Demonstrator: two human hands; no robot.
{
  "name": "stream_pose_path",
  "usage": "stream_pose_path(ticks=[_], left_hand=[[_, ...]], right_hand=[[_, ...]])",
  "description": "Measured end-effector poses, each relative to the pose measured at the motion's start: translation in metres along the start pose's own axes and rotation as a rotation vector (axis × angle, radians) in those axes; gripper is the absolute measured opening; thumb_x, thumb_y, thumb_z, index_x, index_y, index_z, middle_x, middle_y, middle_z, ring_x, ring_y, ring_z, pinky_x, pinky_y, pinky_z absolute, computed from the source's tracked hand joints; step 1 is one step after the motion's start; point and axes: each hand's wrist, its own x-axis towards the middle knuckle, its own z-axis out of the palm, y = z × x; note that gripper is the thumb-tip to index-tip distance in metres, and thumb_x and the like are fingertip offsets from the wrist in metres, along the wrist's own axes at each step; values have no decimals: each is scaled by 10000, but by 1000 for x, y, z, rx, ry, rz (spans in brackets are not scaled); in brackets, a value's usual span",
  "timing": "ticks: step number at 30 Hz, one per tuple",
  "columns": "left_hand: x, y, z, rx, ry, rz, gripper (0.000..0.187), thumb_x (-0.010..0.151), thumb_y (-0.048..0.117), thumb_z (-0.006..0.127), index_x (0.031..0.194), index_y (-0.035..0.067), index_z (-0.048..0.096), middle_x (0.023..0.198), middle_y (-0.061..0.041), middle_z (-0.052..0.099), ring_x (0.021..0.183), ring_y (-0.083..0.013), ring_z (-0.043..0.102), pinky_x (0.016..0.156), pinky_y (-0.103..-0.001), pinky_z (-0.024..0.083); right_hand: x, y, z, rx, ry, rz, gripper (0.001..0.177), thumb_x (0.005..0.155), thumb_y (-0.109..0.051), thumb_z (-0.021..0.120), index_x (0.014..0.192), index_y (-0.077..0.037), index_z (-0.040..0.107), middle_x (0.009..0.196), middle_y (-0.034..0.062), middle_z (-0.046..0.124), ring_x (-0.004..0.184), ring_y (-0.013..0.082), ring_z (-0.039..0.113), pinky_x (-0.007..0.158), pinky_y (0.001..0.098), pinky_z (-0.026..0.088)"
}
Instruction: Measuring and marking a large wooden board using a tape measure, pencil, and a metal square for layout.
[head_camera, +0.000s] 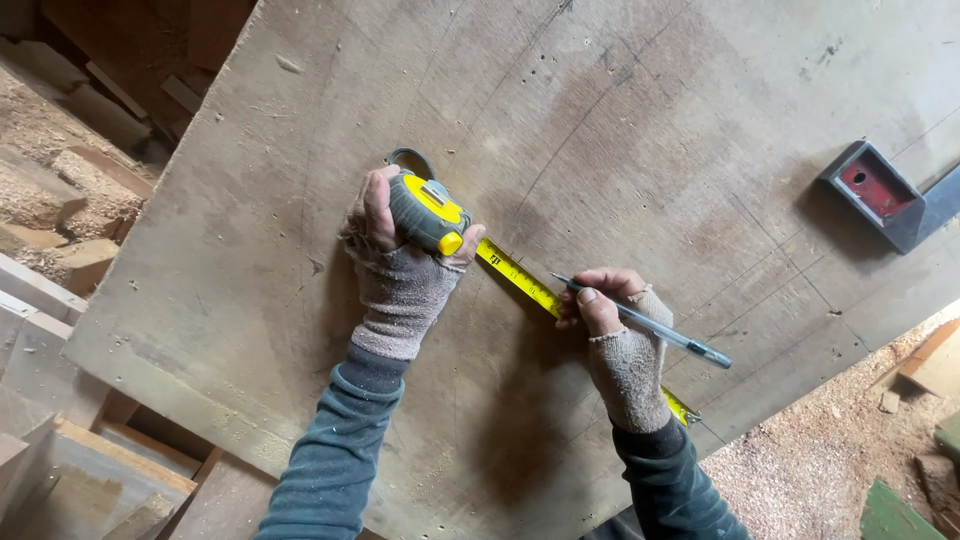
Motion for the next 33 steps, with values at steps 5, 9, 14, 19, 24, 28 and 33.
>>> stream_pose_path(ticks=[5, 9, 14, 19, 24, 28, 33], left_hand=[[-1, 0, 0, 21, 5, 0, 1146, 689, 543, 898, 1552, 55, 324, 1374, -189, 588, 1259, -360, 567, 1087, -495, 441], [5, 3, -4, 32, -1, 19, 1134, 697, 534, 909, 1554, 77, 323, 1376, -189, 587, 1224, -357, 576, 1055, -475, 459], [6, 3, -3, 60, 5, 4, 1135, 680, 533, 905, 1548, 80, 331, 1366, -184, 592, 1212, -350, 582, 1043, -471, 467], [6, 6, -4, 72, -9, 0, 1109, 714, 562, 879, 1548, 76, 333, 1391, -170, 584, 1214, -342, 585, 1039, -454, 471], [6, 8, -4, 29, -35, -48, 1105, 722, 573, 898, 1544, 83, 346, 1400, -164, 574, 1232, -339, 574, 1052, -449, 458], [7, 8, -5, 10, -39, -62, 1090, 723, 572, 888, 1540, 87, 354, 1403, -149, 572, 1241, -325, 570, 1053, -443, 458], [11, 10, -7, 44, -42, -50, 1065, 729, 560, 869, 1535, 79, 365, 1382, -159, 578, 1207, -326, 583, 1027, -447, 462]], right_hand=[[-9, -21, 0, -107, -11, -81, 254, 926, -128, 690, 1088, 67, 677, 855, 235, 729, 748, 228, 723, 695, 383, 663], [-14, -29, 18, -25, -47, -182, 308, 903, -157, 724, 1109, 67, 676, 858, 248, 737, 772, 244, 733, 697, 403, 659], [-3, 7, 22, -219, -73, -335, 234, 935, -139, 715, 1109, 17, 723, 876, 182, 752, 804, 191, 710, 712, 347, 612], [-1, 15, 20, -334, -47, -463, 214, 951, -151, 706, 1109, -6, 706, 887, 193, 767, 798, 226, 738, 705, 364, 607], [-1, 17, 26, -287, -32, -395, 194, 951, -131, 706, 1099, -5, 701, 878, 177, 770, 767, 214, 746, 670, 346, 608], [2, 17, 22, -275, -24, -360, 169, 956, -135, 691, 1071, -13, 715, 843, 175, 770, 719, 206, 749, 649, 330, 609], [3, 21, 26, -276, 4, -292, 151, 921, -133, 727, 1015, -19, 757, 752, 151, 744, 592, 168, 714, 549, 283, 591]])
